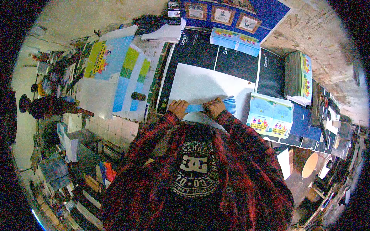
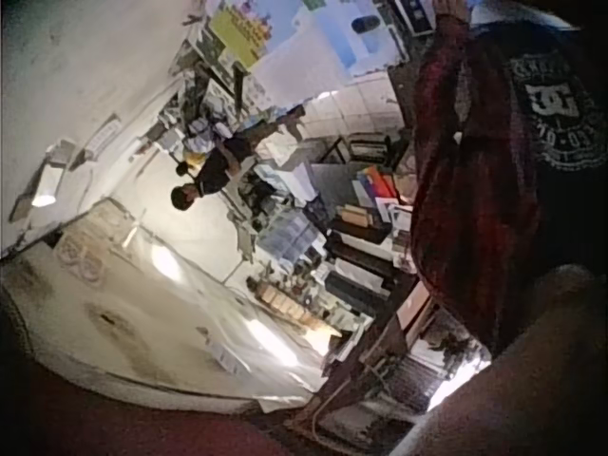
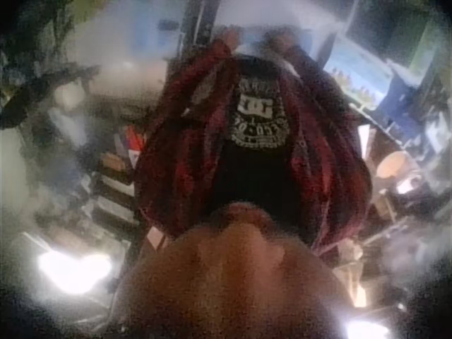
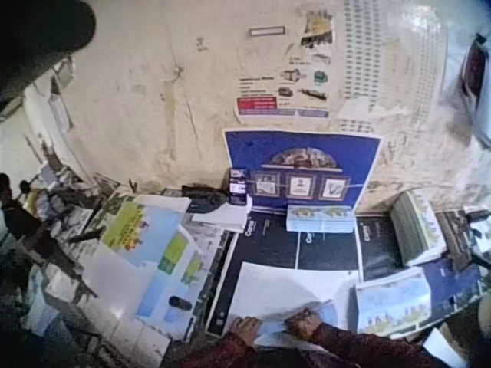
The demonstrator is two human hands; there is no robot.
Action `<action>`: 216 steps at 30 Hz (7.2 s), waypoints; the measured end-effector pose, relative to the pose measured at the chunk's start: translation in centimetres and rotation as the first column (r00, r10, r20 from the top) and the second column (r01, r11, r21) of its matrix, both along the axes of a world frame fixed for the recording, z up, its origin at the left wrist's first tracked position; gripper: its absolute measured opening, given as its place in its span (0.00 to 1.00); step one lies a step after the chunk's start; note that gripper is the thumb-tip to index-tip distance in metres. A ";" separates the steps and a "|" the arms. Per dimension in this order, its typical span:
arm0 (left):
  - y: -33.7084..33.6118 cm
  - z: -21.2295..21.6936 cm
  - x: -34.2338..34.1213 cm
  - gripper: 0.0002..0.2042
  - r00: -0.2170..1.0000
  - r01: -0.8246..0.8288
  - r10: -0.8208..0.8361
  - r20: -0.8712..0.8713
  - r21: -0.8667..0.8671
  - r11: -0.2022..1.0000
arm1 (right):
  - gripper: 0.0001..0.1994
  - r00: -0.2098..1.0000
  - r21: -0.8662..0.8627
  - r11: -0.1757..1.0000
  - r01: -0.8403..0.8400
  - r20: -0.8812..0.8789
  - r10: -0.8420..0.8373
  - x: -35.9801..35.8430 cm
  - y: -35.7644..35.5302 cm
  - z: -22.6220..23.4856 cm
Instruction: The person repeatedly picks up stacks of printed paper sheets from a table, aligns them, and places them into a growing pile. The person handles the papers by hand, occasionally adjusting the stack's position. The task involves repetitive handling of identical printed sheets in a cluttered workspace.
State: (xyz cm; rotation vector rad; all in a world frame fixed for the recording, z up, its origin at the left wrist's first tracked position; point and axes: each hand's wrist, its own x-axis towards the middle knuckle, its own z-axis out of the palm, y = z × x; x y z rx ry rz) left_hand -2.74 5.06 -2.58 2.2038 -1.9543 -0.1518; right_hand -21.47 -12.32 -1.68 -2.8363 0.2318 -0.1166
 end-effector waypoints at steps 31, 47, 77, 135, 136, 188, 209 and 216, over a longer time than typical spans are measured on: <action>-1.1 1.5 0.0 0.21 0.999 0.029 -0.025 -0.026 0.146 0.989 | 0.24 0.979 0.138 0.983 0.122 -0.182 -0.096 -7.4 -5.1 2.3; -1.0 0.9 0.5 0.22 0.998 0.048 -0.040 -0.044 0.210 0.976 | 0.19 0.977 0.257 0.948 0.190 0.043 -0.208 -10.1 -7.7 1.1; 1.8 1.5 6.0 0.22 0.818 -0.066 0.165 -0.551 0.195 0.979 | 0.25 0.941 0.435 0.838 0.330 -0.218 -0.257 -10.7 -9.2 2.6; 2.8 11.4 8.0 0.29 0.659 -0.607 0.256 -0.708 -0.300 0.736 | 0.45 -0.483 0.844 -0.519 -0.137 -0.515 -0.709 19.9 -31.4 -1.0; 2.8 12.0 8.1 0.28 0.465 -0.698 0.530 -0.709 0.075 0.713 | 0.43 -0.538 0.770 -0.630 -0.104 -0.576 -0.615 19.7 -31.8 -1.2; -2.5 8.2 12.7 0.20 -0.688 -0.656 -0.284 -0.668 0.404 0.638 | 0.47 -0.093 0.539 -0.087 -0.838 -0.297 -0.950 24.3 -28.9 -0.7; -36.2 -1.9 -21.0 0.37 0.769 0.500 -0.440 -0.463 0.006 0.866 | 0.47 -0.454 0.863 -0.433 0.259 -0.287 -0.843 -30.0 -5.0 -3.1; -33.9 -0.7 -30.2 0.39 0.738 -0.112 -0.034 -0.674 -0.172 0.979 | 0.49 -0.483 0.246 -0.419 0.874 0.357 -0.800 -35.4 -11.5 2.9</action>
